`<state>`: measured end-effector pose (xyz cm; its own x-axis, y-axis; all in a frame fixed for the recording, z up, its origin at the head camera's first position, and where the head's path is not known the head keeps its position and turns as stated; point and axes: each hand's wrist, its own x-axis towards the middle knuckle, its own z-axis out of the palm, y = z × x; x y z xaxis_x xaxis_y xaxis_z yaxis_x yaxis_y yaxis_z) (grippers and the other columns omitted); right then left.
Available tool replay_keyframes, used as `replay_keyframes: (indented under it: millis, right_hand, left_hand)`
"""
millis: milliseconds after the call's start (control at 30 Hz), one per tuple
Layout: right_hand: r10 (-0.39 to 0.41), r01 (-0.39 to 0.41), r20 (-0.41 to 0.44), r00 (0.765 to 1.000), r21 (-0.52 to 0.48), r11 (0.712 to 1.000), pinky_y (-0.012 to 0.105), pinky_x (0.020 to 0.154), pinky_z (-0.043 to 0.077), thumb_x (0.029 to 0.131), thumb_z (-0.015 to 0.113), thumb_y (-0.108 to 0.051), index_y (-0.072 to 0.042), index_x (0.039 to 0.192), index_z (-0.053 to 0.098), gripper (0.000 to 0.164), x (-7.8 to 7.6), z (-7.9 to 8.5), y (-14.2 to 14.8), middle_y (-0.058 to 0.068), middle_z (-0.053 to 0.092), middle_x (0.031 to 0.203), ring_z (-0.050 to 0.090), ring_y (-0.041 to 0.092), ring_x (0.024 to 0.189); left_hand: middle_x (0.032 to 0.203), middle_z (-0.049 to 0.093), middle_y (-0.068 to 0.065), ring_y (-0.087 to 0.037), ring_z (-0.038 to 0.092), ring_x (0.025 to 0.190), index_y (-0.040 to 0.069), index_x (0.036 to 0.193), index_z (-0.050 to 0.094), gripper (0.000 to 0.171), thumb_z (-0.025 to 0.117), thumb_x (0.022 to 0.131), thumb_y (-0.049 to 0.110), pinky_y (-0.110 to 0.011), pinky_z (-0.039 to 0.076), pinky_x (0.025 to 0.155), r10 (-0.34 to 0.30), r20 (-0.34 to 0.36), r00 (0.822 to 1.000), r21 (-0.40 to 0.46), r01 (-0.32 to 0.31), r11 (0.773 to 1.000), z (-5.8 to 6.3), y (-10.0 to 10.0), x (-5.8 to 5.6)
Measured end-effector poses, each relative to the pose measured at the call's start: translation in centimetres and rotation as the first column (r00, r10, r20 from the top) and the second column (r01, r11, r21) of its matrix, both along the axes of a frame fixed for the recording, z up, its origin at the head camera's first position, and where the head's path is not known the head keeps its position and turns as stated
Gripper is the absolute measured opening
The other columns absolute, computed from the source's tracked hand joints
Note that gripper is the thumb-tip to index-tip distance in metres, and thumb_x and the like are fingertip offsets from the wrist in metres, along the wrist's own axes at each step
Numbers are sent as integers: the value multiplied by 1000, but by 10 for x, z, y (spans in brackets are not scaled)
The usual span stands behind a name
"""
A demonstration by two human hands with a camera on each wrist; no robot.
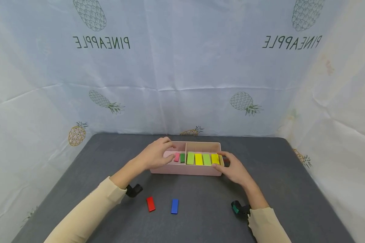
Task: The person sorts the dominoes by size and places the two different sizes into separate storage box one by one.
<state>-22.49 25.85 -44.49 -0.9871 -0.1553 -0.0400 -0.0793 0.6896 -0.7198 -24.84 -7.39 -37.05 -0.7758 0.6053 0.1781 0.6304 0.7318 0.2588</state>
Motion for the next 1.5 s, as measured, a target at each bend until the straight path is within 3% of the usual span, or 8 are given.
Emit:
replay_keyframes:
  millis: [200, 400, 567, 967, 1267, 1500]
  right_hand:
    - [3, -3, -2, 1000, -4, 1000, 59, 92, 50, 95, 69, -46, -4, 153, 40, 77, -1, -2, 2, 27, 40, 152, 48, 47, 131]
    - [0, 0, -14, 1000, -2, 1000, 58, 91, 50, 95, 70, -45, -4, 153, 39, 78, -2, -4, 4, 26, 41, 152, 49, 46, 130]
    - [-1, 1, -7, 1000, -6, 1000, 58, 91, 51, 95, 70, -46, -4, 153, 39, 78, -3, -5, 3, 26, 41, 151, 49, 46, 129]
    - [4, -5, -6, 1000, -7, 1000, 57, 90, 51, 95, 70, -46, -4, 153, 40, 78, -2, -2, 0, 27, 42, 150, 50, 46, 128]
    - [15, -15, -14, 1000, -21, 1000, 60, 93, 49, 96, 70, -44, -4, 154, 39, 77, -2, -4, 3, 26, 40, 153, 49, 47, 131]
    - [19, -20, -10, 1000, -28, 999, 58, 92, 50, 96, 69, -44, -3, 154, 38, 77, -4, -4, 4, 26, 40, 152, 49, 47, 131]
  left_hand:
    - [112, 64, -4, -20, 61, 100, 10, 117, 71, 27, 66, 95, 25, -36, 52, 90, -77, -122, 989, -44, 72, 996, 1, 4, 17]
    - [106, 61, -1, -17, 56, 90, 12, 116, 70, 27, 69, 94, 27, -31, 49, 78, -158, -233, 960, -133, 129, 983, 3, 10, 34]
    - [106, 62, -1, -18, 56, 92, 12, 113, 70, 26, 69, 94, 30, -32, 49, 81, -210, -279, 937, -143, 176, 974, 3, 12, 46]
    - [110, 63, 0, -16, 56, 97, 14, 119, 69, 35, 66, 96, 40, -32, 49, 85, -239, -267, 934, -210, 185, 960, -5, 14, 70]
    - [116, 62, 1, -16, 55, 107, 15, 126, 68, 42, 64, 96, 45, -32, 48, 92, -250, -182, 951, -253, 201, 946, -21, 15, 82]
    - [117, 61, 2, -15, 55, 107, 17, 125, 69, 43, 63, 96, 48, -30, 47, 89, -256, -149, 955, -300, 203, 932, -35, 16, 88]
